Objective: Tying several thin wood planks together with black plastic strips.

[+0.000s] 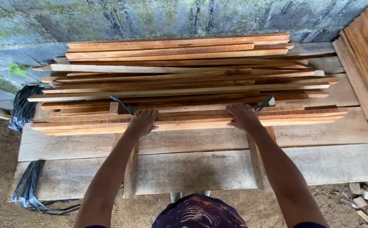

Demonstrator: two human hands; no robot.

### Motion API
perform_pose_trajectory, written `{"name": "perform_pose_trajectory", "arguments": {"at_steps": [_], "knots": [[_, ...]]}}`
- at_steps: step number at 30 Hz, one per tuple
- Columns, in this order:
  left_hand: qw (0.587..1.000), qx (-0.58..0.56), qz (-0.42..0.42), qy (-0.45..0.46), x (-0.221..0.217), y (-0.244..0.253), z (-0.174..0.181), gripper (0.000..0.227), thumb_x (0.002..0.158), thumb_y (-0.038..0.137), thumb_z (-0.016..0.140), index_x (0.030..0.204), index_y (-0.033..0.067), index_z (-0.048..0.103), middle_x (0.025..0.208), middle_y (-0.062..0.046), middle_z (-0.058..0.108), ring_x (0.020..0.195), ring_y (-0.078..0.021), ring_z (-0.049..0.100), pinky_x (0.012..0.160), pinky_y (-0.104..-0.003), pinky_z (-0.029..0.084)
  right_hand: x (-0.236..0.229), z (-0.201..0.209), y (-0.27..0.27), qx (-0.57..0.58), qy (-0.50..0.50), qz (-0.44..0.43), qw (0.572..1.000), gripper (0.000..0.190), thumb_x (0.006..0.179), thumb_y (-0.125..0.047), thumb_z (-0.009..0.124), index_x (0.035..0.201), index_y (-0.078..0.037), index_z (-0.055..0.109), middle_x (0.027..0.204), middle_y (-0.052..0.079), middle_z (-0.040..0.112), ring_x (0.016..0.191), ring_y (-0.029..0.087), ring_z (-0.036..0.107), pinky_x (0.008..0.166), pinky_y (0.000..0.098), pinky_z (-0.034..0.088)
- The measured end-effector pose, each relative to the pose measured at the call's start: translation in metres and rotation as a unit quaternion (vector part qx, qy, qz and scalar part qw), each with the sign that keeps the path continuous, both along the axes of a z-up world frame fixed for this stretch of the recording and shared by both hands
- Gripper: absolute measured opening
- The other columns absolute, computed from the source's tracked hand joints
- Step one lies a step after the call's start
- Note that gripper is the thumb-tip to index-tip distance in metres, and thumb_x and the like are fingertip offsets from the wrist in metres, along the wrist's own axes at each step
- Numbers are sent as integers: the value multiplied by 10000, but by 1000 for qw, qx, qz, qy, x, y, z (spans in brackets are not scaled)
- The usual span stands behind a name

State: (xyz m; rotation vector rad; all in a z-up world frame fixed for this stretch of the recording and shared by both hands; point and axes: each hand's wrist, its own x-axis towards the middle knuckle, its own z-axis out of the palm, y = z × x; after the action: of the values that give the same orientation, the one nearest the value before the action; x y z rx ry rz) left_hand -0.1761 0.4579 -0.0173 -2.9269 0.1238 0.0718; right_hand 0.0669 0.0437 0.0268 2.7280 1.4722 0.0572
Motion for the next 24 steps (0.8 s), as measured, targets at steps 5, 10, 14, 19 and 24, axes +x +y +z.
{"name": "perform_pose_trajectory", "arguments": {"at_steps": [5, 10, 14, 19, 24], "knots": [[1000, 3, 11, -4, -3, 4, -2, 736, 831, 525, 778, 1360, 140, 440, 1191, -37, 596, 1157, -230, 635, 1016, -427, 502, -17, 9, 6, 14, 8, -11, 1000, 698, 709, -582, 847, 1212, -169, 595, 1086, 76, 703, 1118, 299, 696, 972, 448, 529], [999, -1, 40, -12, -2, 2, -8, 726, 812, 535, 784, 1327, 149, 448, 1165, -26, 592, 1139, -223, 636, 1007, -422, 502, -21, 12, 12, 21, 12, -3, 1000, 690, 709, -630, 827, 1170, -167, 604, 1076, 73, 705, 1108, 296, 697, 973, 453, 530], [998, -16, 62, -15, 7, -5, -8, 702, 811, 514, 794, 1298, 150, 445, 1151, -27, 581, 1127, -225, 632, 1010, -422, 492, -9, 6, 8, 34, 2, -4, 999, 694, 695, -683, 811, 1132, -182, 610, 1068, 57, 703, 1086, 284, 705, 972, 451, 531], [997, -44, 70, -7, 10, -7, -6, 697, 806, 489, 813, 1287, 151, 439, 1169, -36, 569, 1141, -230, 614, 1019, -436, 472, -14, -3, 14, 39, -30, -30, 998, 720, 654, -727, 803, 1121, -211, 617, 1073, 25, 693, 1088, 248, 700, 993, 448, 517], [996, -51, 38, -68, 3, -8, 6, 728, 748, 536, 835, 1283, 140, 539, 1210, -50, 630, 1159, -232, 638, 1006, -429, 469, -49, 13, 57, -26, 25, -88, 995, 788, 661, -749, 777, 1209, -210, 605, 1196, 25, 692, 1211, 248, 649, 1074, 461, 444]]}}
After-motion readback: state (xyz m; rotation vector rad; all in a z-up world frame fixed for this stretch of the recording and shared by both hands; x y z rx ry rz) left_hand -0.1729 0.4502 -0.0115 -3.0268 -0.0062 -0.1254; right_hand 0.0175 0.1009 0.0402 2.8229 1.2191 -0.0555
